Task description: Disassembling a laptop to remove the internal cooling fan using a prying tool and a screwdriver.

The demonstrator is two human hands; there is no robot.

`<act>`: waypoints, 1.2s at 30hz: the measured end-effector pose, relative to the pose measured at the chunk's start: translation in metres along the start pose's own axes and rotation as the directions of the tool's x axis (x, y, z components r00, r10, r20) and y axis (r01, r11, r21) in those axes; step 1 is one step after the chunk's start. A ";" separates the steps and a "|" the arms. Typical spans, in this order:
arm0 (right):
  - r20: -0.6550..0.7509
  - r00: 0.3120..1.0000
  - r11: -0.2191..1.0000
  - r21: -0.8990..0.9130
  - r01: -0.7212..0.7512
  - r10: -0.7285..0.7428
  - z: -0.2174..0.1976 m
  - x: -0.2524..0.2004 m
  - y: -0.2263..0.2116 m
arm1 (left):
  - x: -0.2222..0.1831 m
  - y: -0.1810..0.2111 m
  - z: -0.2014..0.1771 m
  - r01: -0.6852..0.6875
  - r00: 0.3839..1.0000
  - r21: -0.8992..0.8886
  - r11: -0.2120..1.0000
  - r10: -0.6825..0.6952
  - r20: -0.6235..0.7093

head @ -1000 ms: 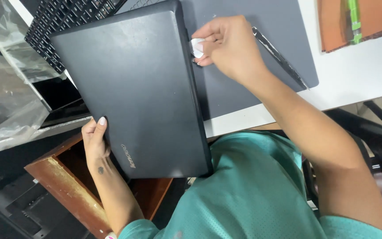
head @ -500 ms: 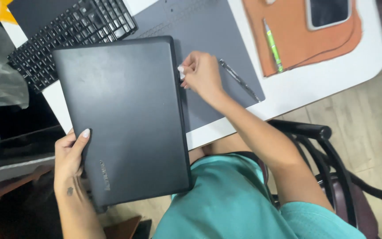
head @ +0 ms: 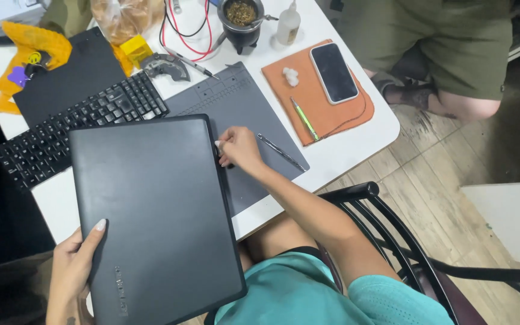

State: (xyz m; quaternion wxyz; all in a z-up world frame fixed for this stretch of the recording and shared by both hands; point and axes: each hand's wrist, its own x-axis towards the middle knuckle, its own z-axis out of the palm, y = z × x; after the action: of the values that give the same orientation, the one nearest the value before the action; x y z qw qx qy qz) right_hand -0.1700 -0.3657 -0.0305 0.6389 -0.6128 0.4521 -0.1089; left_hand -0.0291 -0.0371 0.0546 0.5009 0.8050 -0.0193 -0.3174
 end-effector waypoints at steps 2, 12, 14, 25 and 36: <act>0.028 0.999 0.996 0.075 -0.039 0.037 -0.003 -0.004 -0.007 | -0.005 0.000 0.001 0.012 1.000 -0.020 1.000 -0.012 -0.016; 0.240 0.963 0.985 0.089 -0.151 0.125 0.007 0.027 0.021 | -0.032 -0.055 0.003 -0.035 0.988 -0.306 0.952 -0.013 -0.155; 0.269 0.955 0.987 0.061 -0.147 0.125 0.012 0.027 0.007 | -0.052 -0.056 0.011 -0.032 0.981 -0.344 0.938 -0.037 -0.192; 0.496 0.864 0.932 -0.348 0.104 0.090 0.070 0.077 -0.030 | -0.130 -0.086 0.059 -0.133 0.918 -0.538 0.832 -0.101 -0.383; 0.549 0.832 0.833 -0.492 0.252 0.072 0.100 0.072 -0.063 | -0.153 -0.096 0.097 -0.259 0.881 -0.631 0.731 -0.089 -0.465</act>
State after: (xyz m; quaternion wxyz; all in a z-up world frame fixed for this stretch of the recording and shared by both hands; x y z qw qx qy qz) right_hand -0.0322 -0.3616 -0.0233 0.5330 -0.7953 0.2318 0.1725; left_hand -0.2300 -0.0126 0.0227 0.7626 0.6166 0.1801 -0.0757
